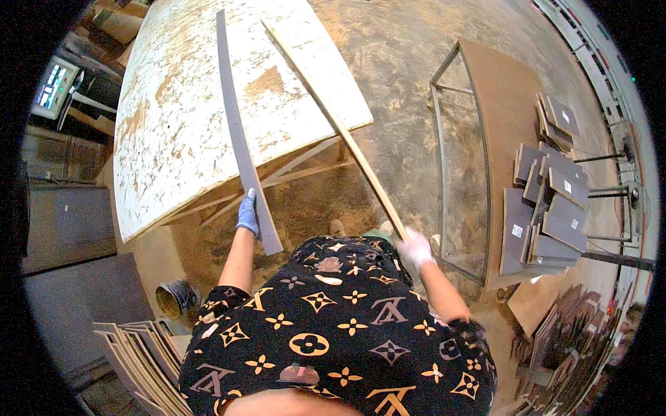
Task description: The person picks up and stacks multiple grey wood panels and thin strips in a workshop. They move the panels to a workbench and then to a machine, placing them on the machine's conveyor belt. The person also adjusts a component on the machine using a wrench.
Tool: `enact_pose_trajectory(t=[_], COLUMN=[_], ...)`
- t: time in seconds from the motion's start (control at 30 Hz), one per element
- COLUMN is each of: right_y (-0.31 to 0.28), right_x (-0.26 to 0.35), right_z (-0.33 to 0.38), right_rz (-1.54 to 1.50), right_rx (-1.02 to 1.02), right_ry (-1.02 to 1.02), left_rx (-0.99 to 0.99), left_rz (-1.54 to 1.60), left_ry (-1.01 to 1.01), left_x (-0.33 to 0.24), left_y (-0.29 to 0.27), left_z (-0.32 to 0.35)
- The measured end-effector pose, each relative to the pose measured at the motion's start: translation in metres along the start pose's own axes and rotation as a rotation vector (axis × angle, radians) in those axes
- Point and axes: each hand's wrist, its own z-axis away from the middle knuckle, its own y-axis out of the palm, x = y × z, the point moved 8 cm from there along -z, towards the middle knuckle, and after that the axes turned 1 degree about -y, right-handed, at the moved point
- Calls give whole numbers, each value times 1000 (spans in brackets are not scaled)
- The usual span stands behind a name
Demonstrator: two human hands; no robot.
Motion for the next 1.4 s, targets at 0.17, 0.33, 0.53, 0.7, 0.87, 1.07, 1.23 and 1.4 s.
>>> enact_pose_trajectory(t=[0.17,0.33,0.53,0.7,0.87,1.07,1.23,1.4], right_y=[-39,-23,2,11,-12,-76,-52,-81], right_x=[115,161,119,58,94,224,133,-122], right_z=[-96,-101,-82,-16,-12,-42,-48,-30], right_rz=[-556,-1108,-1051,-820,-770,-943,-586,-588], right_rx=[204,536,435,259,-55,105,-87,-117], right_ry=[1,121,-29,-48,-294,-381,-437,112], left_rx=[-23,-76,-18,-112,-116,-104,-77,94], left_rz=[-103,-97,-76,-201,-325,-272,-532,-631], left_ry=[107,279,306,499,610,738,759,954], left_x=[-23,-37,-30,-42,-85,-142,-138,-139], left_y=[-5,-30,-42,-31,2,65,73,246], left_z=[27,53,57,81,112,113,141,229])
